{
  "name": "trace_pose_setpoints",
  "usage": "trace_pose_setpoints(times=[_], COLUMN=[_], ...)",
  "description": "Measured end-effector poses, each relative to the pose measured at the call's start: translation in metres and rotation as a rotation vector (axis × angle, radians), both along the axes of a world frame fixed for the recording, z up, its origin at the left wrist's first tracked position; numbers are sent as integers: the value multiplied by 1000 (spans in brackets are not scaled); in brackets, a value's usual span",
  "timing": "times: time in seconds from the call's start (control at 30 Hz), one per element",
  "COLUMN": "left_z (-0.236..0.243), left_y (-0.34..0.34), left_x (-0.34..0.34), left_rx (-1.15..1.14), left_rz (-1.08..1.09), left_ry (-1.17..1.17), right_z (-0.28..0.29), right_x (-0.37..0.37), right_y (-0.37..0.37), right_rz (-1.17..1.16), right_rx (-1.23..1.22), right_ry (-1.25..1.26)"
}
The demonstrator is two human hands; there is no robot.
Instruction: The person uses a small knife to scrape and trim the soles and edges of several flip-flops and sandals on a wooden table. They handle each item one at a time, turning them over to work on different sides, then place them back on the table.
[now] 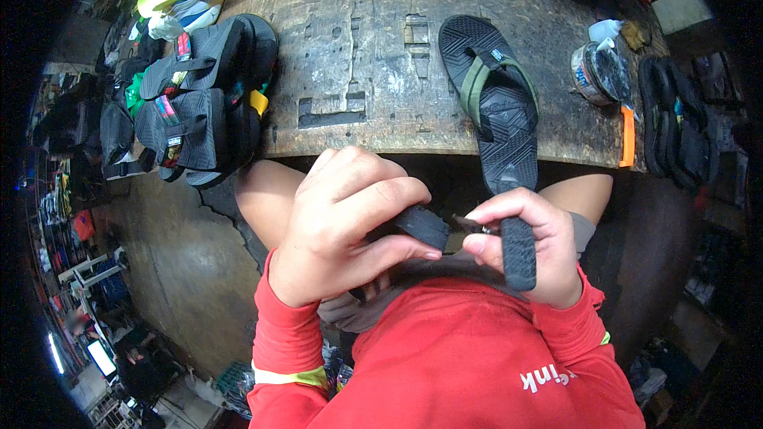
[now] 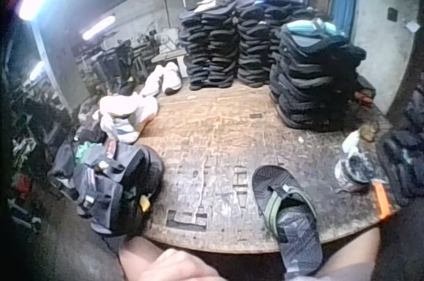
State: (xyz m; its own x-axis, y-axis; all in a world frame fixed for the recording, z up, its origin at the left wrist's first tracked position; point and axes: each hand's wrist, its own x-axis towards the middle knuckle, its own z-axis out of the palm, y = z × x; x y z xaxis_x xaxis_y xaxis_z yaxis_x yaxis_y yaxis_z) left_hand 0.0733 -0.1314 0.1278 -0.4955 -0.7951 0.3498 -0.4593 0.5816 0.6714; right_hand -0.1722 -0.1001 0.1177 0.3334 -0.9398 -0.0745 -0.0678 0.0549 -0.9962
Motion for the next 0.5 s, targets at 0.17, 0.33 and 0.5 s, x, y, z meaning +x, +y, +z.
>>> trace_pose_setpoints(times=[0.17,0.33,0.5], left_z=[0,0,1], left_y=[0,3,5], left_x=[2,0,-3], left_rx=[10,34,15], left_rz=[2,11,-8], left_ry=[10,3,4], right_z=[1,8,13], right_x=[-1,-1,3], right_y=[1,-2,-6], right_rz=[-62,20,46], right_rx=[2,-204,-391], right_ry=[31,147,207])
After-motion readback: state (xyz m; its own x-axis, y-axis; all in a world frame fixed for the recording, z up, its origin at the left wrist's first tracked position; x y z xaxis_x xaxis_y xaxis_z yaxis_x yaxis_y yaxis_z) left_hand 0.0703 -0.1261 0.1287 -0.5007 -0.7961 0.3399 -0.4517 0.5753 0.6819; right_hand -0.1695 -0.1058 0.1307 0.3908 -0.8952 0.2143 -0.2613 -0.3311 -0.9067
